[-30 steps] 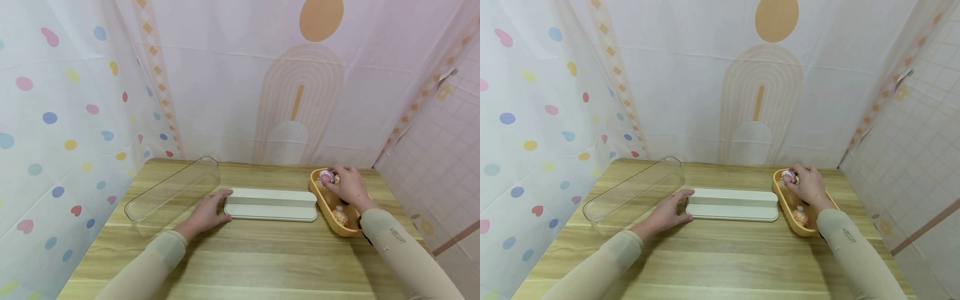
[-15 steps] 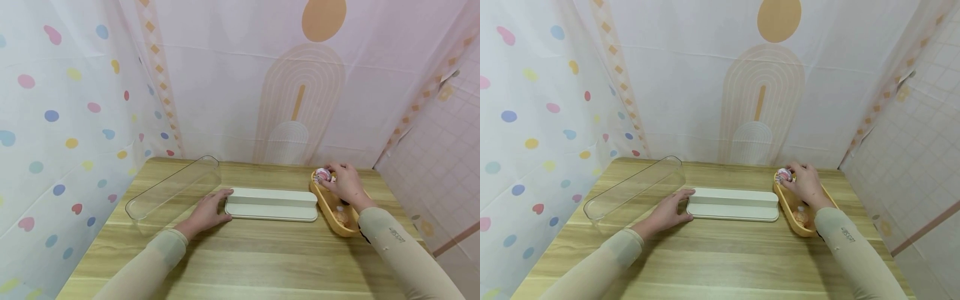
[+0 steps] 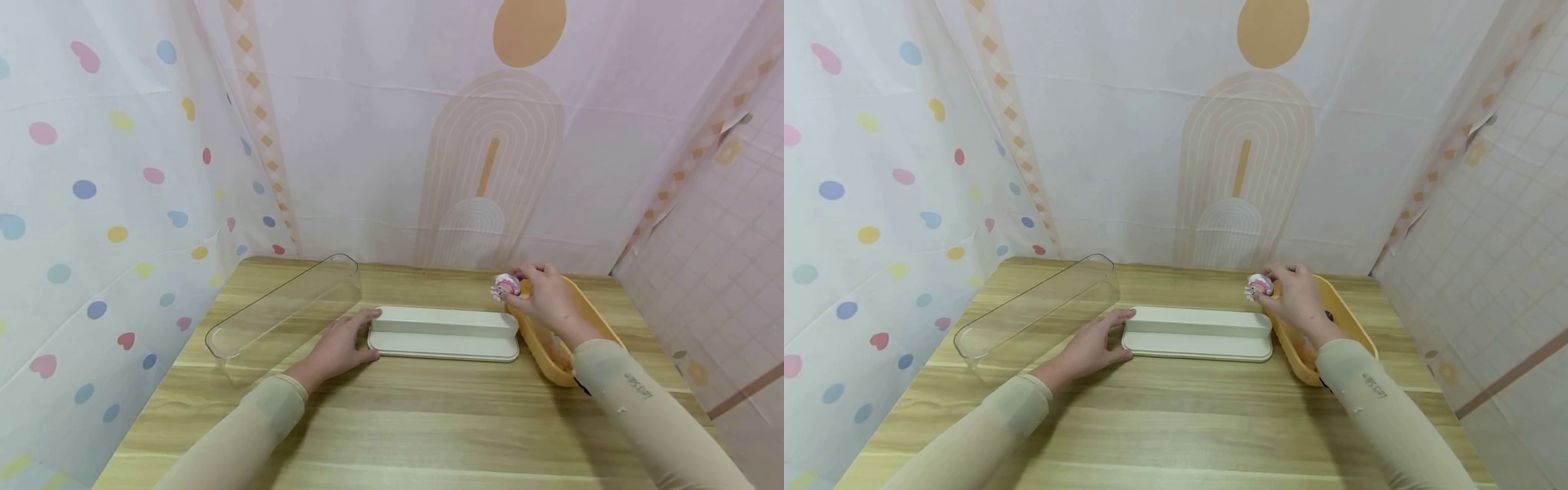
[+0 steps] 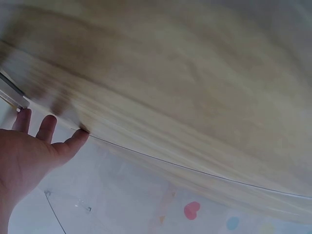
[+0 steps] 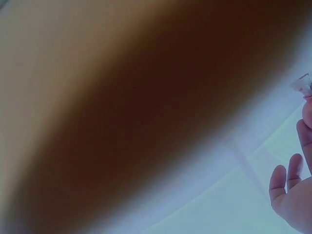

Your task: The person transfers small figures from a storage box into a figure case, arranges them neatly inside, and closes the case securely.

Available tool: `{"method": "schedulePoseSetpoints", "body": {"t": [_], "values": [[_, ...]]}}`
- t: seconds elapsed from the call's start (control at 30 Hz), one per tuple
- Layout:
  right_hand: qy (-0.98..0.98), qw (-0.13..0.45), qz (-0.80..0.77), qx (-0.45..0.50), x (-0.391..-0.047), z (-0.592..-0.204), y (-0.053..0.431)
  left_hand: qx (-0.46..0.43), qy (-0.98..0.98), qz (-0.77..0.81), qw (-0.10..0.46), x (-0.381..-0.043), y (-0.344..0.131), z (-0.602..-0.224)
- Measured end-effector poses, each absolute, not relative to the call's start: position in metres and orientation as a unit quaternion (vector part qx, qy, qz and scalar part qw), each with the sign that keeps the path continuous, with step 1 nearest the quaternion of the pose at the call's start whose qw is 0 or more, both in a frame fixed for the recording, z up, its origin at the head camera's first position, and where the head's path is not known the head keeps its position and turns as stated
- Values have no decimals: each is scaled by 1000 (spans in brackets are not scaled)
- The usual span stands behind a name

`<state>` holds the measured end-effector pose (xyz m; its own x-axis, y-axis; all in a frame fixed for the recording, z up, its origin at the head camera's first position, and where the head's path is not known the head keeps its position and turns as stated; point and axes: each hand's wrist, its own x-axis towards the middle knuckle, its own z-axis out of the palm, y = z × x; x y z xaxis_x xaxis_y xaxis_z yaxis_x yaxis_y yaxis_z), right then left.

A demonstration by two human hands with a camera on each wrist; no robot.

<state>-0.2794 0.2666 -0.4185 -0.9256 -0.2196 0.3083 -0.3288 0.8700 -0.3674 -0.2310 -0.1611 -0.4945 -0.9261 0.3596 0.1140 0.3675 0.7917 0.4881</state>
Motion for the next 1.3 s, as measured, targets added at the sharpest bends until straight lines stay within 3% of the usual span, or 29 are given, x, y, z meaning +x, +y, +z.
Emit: {"method": "schedulePoseSetpoints", "body": {"t": [0.3,0.63,1.3], "values": [[-953,135,218,164,-276,-416,251,-190,-945,-265,3,-230,-161,-492],[-926,193,228,232,-275,-417,235,-193,-944,-266,6,-231,-161,-492],[-924,151,228,267,-267,-407,191,-192,-946,-261,4,-231,-160,-494]]}}
